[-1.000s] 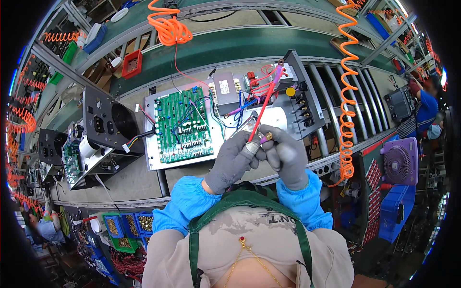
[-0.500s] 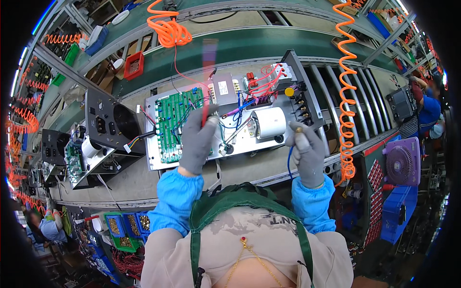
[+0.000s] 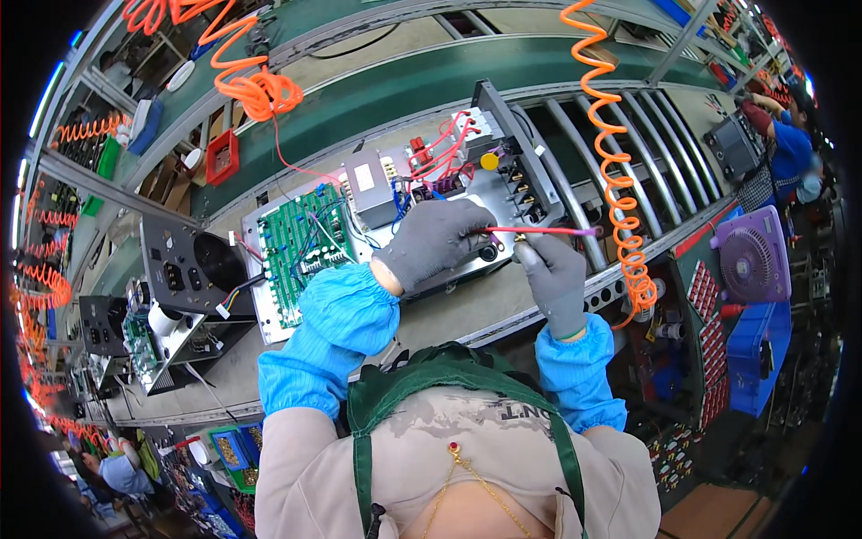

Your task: The person assembles an electronic device on a workbench, using a pneumatic screwdriver to secure a metal casing and a screwdriver to tighten screws on a cylindrical component. They connect various colored wires to a circuit board and a motor, organizing the connections within the device's frame.

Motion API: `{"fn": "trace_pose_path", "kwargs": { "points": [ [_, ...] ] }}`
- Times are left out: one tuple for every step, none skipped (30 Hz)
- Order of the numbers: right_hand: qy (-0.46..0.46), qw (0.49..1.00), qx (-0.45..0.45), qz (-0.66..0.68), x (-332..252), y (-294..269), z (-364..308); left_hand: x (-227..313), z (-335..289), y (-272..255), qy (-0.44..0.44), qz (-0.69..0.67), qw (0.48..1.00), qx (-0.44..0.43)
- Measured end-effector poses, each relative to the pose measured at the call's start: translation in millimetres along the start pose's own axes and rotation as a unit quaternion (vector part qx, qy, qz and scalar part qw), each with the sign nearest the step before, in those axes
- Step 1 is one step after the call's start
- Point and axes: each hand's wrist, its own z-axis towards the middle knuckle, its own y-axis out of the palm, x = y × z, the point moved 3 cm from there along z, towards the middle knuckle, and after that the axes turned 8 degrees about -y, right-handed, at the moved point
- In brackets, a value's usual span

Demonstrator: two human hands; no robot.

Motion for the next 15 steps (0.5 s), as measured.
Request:
{"fn": "trace_pose_path", "kwargs": {
  "points": [
    [-0.013, 1.000, -0.008, -0.018, 1.7, 0.0, 0.8, -1.2, 0.6, 1.2, -0.001, -0.013, 1.000, 0.006],
    [-0.053, 0.999, -0.005, -0.013, 4.0, 1.5, 2.0, -2.5, 1.3, 1.8, -0.002, -0.025, 1.000, 0.013],
    [-0.040, 0.999, -0.023, 0.001, 4.9, 3.7, 1.2, -3.5, 1.8, 2.8, -0.003, -0.037, 0.999, 0.020],
    [-0.030, 0.999, -0.043, 0.013, 3.4, 6.0, 2.0, -4.6, 2.0, 3.5, -0.015, -0.053, 0.998, 0.028],
    [-0.021, 0.997, -0.064, 0.027, 2.1, 8.2, 2.4, -6.2, 1.9, 5.1, -0.009, -0.049, 0.998, 0.027],
    [-0.027, 0.997, -0.065, 0.025, 0.7, 8.7, 2.7, -8.9, 1.8, 6.7, -0.003, -0.045, 0.999, 0.026],
    [-0.027, 0.998, -0.058, 0.018, 1.7, 9.3, 2.3, -10.3, 2.1, 7.5, 0.003, -0.040, 0.999, 0.025],
    [-0.026, 0.998, -0.050, 0.011, 3.7, 10.2, 1.4, -10.6, 3.1, 7.4, 0.004, -0.041, 0.999, 0.023],
    [-0.026, 0.999, -0.043, 0.004, 4.7, 10.7, 0.9, -10.5, 4.2, 7.1, 0.006, -0.041, 0.999, 0.021],
    [-0.070, 0.996, -0.043, -0.027, 1.7, 10.8, 2.2, -10.5, 5.5, 6.5, 0.008, -0.041, 0.999, 0.019],
    [-0.114, 0.991, -0.043, -0.057, -2.3, 10.5, 4.2, -10.5, 6.6, 6.3, 0.005, -0.032, 0.999, 0.015],
    [-0.158, 0.982, -0.043, -0.088, -7.1, 10.1, 5.4, -10.3, 7.7, 6.1, 0.002, -0.024, 1.000, 0.010],
    [-0.110, 0.989, -0.054, -0.081, -9.6, 9.2, 6.7, -10.6, 9.0, 6.4, 0.000, -0.016, 1.000, 0.005],
    [-0.061, 0.993, -0.065, -0.073, -14.1, 7.7, 8.1, -11.1, 11.7, 6.7, 0.007, -0.002, 1.000, 0.001],
    [-0.012, 0.995, -0.076, -0.066, -14.9, 7.8, 8.4, -12.1, 15.6, 7.1, 0.013, 0.012, 1.000, -0.002]
  ]
}}
